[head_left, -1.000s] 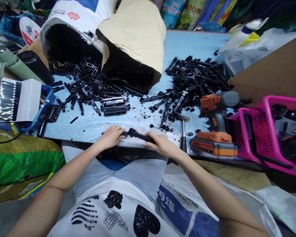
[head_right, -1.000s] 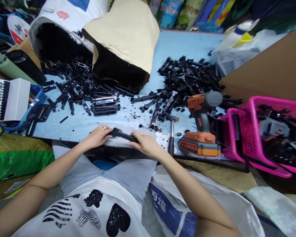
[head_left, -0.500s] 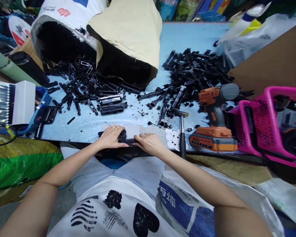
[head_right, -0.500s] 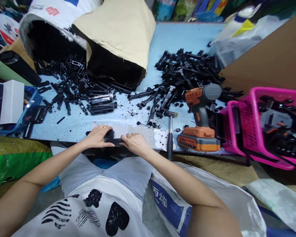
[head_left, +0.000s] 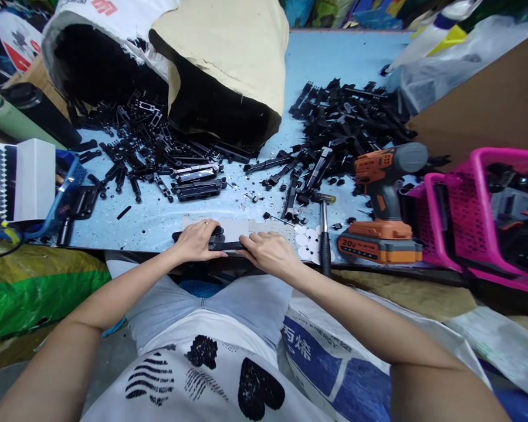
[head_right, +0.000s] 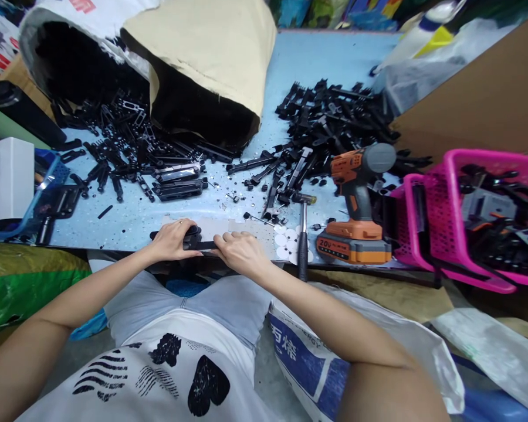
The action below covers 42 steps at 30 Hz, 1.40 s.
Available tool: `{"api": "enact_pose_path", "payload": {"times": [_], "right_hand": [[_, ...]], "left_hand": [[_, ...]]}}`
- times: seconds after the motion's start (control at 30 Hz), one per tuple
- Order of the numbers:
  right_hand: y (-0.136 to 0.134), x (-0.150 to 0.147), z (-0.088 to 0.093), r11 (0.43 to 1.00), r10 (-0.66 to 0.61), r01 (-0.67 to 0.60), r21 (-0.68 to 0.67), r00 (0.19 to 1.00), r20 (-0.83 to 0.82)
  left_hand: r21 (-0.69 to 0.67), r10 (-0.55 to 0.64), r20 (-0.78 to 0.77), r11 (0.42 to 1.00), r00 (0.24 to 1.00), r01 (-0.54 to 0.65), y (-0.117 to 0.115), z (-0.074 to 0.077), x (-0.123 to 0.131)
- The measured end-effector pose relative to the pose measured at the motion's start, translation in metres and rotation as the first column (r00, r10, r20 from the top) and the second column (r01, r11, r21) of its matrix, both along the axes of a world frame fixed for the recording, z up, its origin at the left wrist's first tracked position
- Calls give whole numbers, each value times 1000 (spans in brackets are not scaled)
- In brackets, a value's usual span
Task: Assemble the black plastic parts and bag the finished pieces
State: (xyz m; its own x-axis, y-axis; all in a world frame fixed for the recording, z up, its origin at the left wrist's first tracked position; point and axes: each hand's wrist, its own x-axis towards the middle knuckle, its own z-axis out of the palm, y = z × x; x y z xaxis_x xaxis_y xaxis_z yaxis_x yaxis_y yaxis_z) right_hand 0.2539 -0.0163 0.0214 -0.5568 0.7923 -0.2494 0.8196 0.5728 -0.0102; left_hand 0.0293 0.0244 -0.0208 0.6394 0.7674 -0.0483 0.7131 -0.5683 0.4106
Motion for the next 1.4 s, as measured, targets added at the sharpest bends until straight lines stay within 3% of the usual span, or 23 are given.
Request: {"api": "enact_pose_path", "payload": {"times": [0.1,0.33,0.47,0.57,0.63,0.7,0.8,0.9,1.07,1.17,1.23,1.27,1.3,1.37,1.4], "right_hand": [[1,-1,5,999,18,-18,29,1000,-15],[12,3,16,998,58,-59,-26,997,-53],[22,7,6,991,58,-69,-117,993,-100],[32,11,-11,982,39,-63,-179,990,-133],[39,13,-22,980,13,-41,-195,990,-141],[45,14,-31,978,-9,-26,-207,986,-164],[50,16,-40,973,-14,-36,-228,976,-216],[49,17,-44,968,4,-63,-244,972,-237],[48,15,-45,965,16,-72,-252,976,-216],[46,25,-40,991,44,-75,-114,967,-253],[42,40,-35,996,-66,81,39,956,-287],[38,50,-33,967,-187,228,114,938,-290],[34,59,-32,898,-351,406,172,894,-278],[26,77,-35,680,-662,694,235,720,-209],[21,83,-38,582,-763,776,244,625,-165]], "left_hand": [[-9,16,18,1000,1000,-15,5,3,-2],[-211,-9,-15,977,1000,6,14,18,-1],[-301,-156,-37,944,987,138,32,15,3],[-361,-267,-26,901,963,240,56,21,1],[-302,-182,7,937,983,176,68,33,-5],[-158,-4,84,987,996,18,68,48,-12],[72,161,255,980,953,-185,45,60,-16],[201,158,315,953,936,-229,6,50,-3],[290,-44,156,957,987,-3,-47,10,36],[286,-30,66,958,997,9,-61,-8,55],[295,-8,20,956,1000,2,-65,-14,65],[300,-9,0,954,1000,9,-66,-17,69],[302,-17,-20,953,1000,23,-66,-18,74],[294,-29,-61,955,998,46,-67,-22,82],[286,-28,-84,957,996,51,-68,-25,86]]}}
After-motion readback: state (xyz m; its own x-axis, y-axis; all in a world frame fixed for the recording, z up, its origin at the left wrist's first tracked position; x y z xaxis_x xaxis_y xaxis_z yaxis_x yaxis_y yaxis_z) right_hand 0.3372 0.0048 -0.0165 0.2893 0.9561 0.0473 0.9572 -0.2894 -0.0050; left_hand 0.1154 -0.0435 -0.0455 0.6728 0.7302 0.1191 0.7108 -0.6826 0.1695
